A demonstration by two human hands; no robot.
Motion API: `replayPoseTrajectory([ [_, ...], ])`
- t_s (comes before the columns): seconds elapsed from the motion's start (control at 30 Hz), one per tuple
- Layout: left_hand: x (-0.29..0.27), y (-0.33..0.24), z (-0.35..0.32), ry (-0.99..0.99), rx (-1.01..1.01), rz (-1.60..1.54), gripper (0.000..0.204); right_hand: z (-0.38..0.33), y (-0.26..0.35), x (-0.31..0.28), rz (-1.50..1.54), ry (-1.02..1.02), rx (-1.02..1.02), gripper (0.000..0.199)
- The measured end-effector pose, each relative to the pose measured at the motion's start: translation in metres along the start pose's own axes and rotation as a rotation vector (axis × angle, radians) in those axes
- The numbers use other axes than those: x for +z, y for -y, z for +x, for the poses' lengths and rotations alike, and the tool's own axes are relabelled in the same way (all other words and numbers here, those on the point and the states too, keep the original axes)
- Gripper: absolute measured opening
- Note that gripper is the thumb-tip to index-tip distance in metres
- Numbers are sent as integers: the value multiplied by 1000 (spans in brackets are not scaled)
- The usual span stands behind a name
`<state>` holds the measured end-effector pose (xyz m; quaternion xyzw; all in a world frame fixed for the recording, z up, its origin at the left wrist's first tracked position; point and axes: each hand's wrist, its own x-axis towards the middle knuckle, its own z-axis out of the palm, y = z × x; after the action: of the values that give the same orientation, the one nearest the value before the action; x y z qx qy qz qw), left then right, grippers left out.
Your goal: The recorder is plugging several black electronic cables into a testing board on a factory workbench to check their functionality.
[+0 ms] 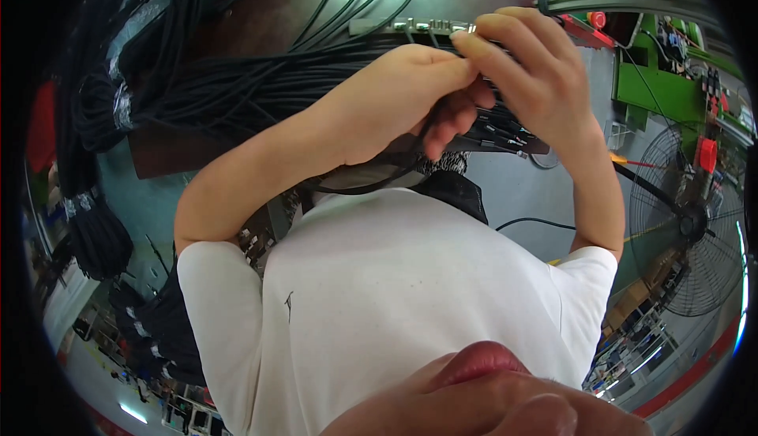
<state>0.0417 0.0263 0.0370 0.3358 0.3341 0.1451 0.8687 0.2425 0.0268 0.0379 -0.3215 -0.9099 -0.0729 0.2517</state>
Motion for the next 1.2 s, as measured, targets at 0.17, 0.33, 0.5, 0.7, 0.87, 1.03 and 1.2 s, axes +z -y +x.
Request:
replayPoseTrajectory([
  [0.17,9,12,-26,-345,843,1468,25,-43,-31,16,-95,8,312,23],
  [0.33,-1,18,10,-370,894,1401,64,-52,-20,50,540,-46,737,13],
  [0.5,-7,17,24,-352,799,1399,57,-45,-16,37,654,-171,822,11],
  [0.7,-7,5,-15,-87,733,1324,46,-64,-10,3,-132,-295,437,22],
  [0.87,-22,5,2,-287,860,1255,31,-50,-20,41,161,-130,486,18],
  [1.03,-9,-1,-1,-123,723,1190,19,-52,-21,55,508,-36,710,14],
  [1.2,-17,-11,13,-187,813,1228,21,-48,-24,56,657,-28,799,12],
])
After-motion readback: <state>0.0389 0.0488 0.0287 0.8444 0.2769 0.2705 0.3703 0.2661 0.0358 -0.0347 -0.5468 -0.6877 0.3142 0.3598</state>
